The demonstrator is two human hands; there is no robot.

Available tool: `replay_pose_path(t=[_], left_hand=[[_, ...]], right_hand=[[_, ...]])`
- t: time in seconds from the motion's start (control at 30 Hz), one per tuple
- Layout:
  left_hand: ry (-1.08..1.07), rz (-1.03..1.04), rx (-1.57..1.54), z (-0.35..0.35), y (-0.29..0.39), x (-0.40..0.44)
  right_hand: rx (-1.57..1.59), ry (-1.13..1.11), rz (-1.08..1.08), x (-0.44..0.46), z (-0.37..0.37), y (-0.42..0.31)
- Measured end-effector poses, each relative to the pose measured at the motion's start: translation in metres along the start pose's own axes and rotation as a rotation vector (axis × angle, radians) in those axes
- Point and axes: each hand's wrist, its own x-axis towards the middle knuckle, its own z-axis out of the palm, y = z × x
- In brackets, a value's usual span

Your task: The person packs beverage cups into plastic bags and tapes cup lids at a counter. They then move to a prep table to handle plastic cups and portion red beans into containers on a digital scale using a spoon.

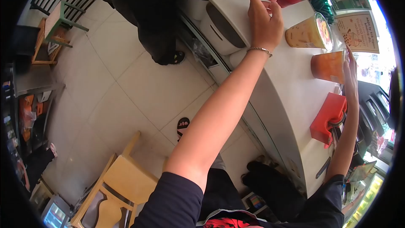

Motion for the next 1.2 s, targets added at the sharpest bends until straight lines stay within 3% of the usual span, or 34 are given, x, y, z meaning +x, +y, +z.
replay_pose_path(t=[0.2, 0.23, 0.3, 0.37, 0.5, 0.7, 0.77, 0.9, 1.0, 1.07, 1.1, 1.2], left_hand=[[-0.025, -0.061, 0.045, -0.004, -0.001, 0.004], [0.034, 0.297, 0.258, -0.007, -0.01, 0.01], [0.091, 0.664, 0.465, -0.009, -0.019, 0.014], [-0.096, -0.191, -0.054, -0.013, 0.01, 0.013], [-0.112, -0.15, 0.013, -0.014, 0.011, 0.016], [-0.154, -0.245, -0.023, -0.016, 0.004, 0.017], [-0.136, -0.112, 0.041, -0.013, -0.001, 0.014], [-0.127, -0.033, 0.141, -0.009, -0.003, 0.009], [-0.127, -0.083, 0.245, -0.008, -0.014, 0.004], [-0.186, 0.071, 0.463, -0.007, -0.015, 0.002], [-0.192, 0.102, 0.47, -0.005, -0.013, 0.006], [-0.29, 0.107, 0.501, 0.003, -0.01, 0.005]], right_hand=[[-0.015, 0.017, 0.02, -0.001, 0.002, 0.002], [-0.002, 0.013, 0.008, -0.001, 0.002, 0.001], [0.014, 0.018, -0.005, -0.001, 0.003, 0.003], [0.013, 0.012, -0.033, 0.0, 0.002, 0.009], [0.051, -0.004, -0.001, -0.002, 0.003, 0.005], [0.05, 0.006, -0.006, -0.003, 0.002, -0.005], [0.125, -0.024, -0.001, -0.002, 0.002, -0.003], [-0.03, 0.007, -0.135, -0.005, -0.001, -0.007], [-0.105, -0.004, -0.083, -0.011, -0.005, -0.025], [-0.149, -0.072, 0.02, -0.011, -0.021, -0.054], [-0.185, 0.065, -0.048, 0.0, -0.019, -0.055], [0.296, 0.285, -0.117, 0.037, -0.05, -0.144]])
